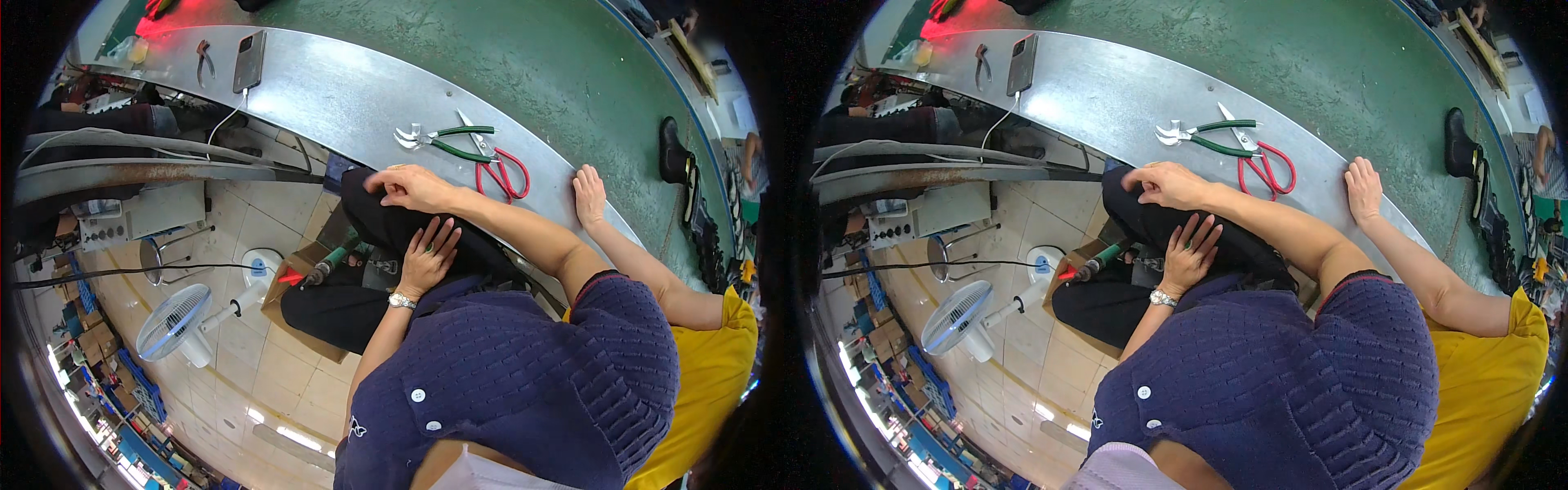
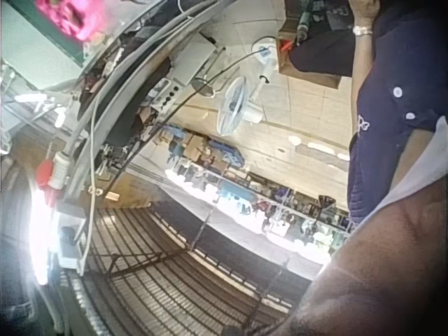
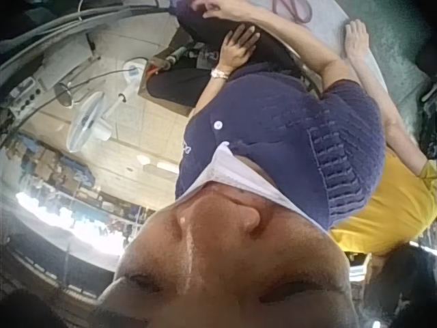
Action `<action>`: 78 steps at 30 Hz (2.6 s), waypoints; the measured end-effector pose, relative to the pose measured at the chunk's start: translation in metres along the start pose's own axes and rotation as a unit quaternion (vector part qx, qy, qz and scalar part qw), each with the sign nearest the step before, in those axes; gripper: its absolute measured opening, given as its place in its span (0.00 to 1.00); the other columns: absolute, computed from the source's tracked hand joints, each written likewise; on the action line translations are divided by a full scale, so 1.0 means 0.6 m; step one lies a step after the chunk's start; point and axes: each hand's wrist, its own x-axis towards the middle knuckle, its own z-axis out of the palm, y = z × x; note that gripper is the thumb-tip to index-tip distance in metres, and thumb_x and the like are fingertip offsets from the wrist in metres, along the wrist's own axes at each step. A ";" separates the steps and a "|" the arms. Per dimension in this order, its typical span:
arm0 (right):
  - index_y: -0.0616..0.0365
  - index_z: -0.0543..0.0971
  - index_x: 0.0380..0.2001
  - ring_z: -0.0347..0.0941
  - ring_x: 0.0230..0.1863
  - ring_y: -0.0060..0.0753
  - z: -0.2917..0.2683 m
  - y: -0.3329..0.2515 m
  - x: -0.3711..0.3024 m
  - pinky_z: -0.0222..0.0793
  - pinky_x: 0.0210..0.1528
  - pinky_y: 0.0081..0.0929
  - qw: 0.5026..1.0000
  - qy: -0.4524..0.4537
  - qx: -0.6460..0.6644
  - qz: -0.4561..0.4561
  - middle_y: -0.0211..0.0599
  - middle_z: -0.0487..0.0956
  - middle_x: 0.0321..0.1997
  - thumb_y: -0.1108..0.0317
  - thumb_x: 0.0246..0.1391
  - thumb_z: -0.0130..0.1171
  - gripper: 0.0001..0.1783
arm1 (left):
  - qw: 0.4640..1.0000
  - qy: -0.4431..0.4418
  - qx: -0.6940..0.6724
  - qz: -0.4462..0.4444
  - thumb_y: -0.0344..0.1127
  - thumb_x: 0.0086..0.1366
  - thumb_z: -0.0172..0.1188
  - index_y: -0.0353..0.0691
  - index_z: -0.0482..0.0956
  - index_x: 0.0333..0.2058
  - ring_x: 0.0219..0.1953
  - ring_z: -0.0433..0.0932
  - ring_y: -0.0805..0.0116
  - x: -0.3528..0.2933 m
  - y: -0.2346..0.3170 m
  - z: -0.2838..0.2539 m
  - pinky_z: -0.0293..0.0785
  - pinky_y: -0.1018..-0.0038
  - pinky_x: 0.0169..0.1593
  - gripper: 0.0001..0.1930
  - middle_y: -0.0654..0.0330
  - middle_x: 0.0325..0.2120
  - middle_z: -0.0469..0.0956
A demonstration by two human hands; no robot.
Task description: Attaching and securing components to a shoe sole using tools and a pressing machine.
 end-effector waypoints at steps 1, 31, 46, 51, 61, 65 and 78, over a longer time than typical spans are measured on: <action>0.52 0.76 0.44 0.73 0.34 0.39 0.001 0.000 0.004 0.68 0.38 0.35 1.000 -0.002 0.002 -0.001 0.35 0.73 0.27 0.68 0.48 0.61 0.17 | 1.000 -0.001 0.001 -0.003 0.42 0.64 0.54 0.55 0.69 0.59 0.67 0.57 0.63 -0.002 0.000 -0.002 0.49 0.62 0.66 0.23 0.67 0.64 0.62; 0.54 0.80 0.38 0.73 0.30 0.40 0.065 -0.003 -0.012 0.69 0.34 0.34 0.979 0.202 -0.026 0.020 0.40 0.73 0.28 0.73 0.52 0.56 0.09 | 0.827 0.208 -0.243 -0.463 0.60 0.64 0.51 0.33 0.69 0.54 0.55 0.67 0.46 0.110 -0.179 -0.096 0.61 0.62 0.60 0.33 0.41 0.52 0.70; 0.52 0.78 0.43 0.67 0.30 0.36 0.047 -0.007 0.003 0.65 0.36 0.32 0.992 0.117 -0.016 0.031 0.36 0.69 0.25 0.74 0.52 0.53 0.15 | 0.806 0.192 -0.289 -0.479 0.58 0.63 0.53 0.33 0.74 0.48 0.51 0.71 0.50 0.117 -0.202 -0.108 0.64 0.64 0.56 0.30 0.45 0.48 0.74; 0.52 0.78 0.43 0.68 0.29 0.36 0.044 -0.007 0.000 0.65 0.35 0.31 0.992 0.116 -0.043 0.017 0.37 0.71 0.26 0.74 0.52 0.52 0.14 | 0.807 0.193 -0.287 -0.479 0.58 0.63 0.53 0.33 0.74 0.48 0.51 0.71 0.50 0.119 -0.201 -0.108 0.64 0.64 0.56 0.30 0.44 0.47 0.74; 0.53 0.78 0.44 0.70 0.28 0.35 0.028 -0.004 0.010 0.66 0.33 0.31 0.997 0.070 -0.004 0.013 0.38 0.73 0.26 0.76 0.48 0.53 0.17 | 0.812 0.191 -0.272 -0.480 0.59 0.63 0.53 0.34 0.74 0.48 0.52 0.71 0.50 0.112 -0.208 -0.103 0.64 0.64 0.56 0.30 0.45 0.48 0.74; 0.55 0.80 0.37 0.73 0.28 0.45 0.020 -0.023 0.008 0.69 0.35 0.38 0.996 0.060 0.021 0.056 0.44 0.76 0.26 0.74 0.46 0.51 0.14 | 0.812 0.193 -0.277 -0.477 0.58 0.64 0.52 0.35 0.74 0.47 0.52 0.71 0.50 0.116 -0.203 -0.106 0.64 0.65 0.56 0.29 0.45 0.48 0.74; 0.58 0.83 0.41 0.76 0.27 0.24 -0.080 -0.091 -0.103 0.74 0.34 0.23 0.929 -0.266 0.226 0.122 0.36 0.83 0.29 0.74 0.55 0.54 0.12 | 0.987 0.069 0.095 -0.106 0.45 0.67 0.51 0.44 0.68 0.60 0.65 0.59 0.63 0.065 -0.068 -0.072 0.52 0.59 0.66 0.25 0.61 0.62 0.64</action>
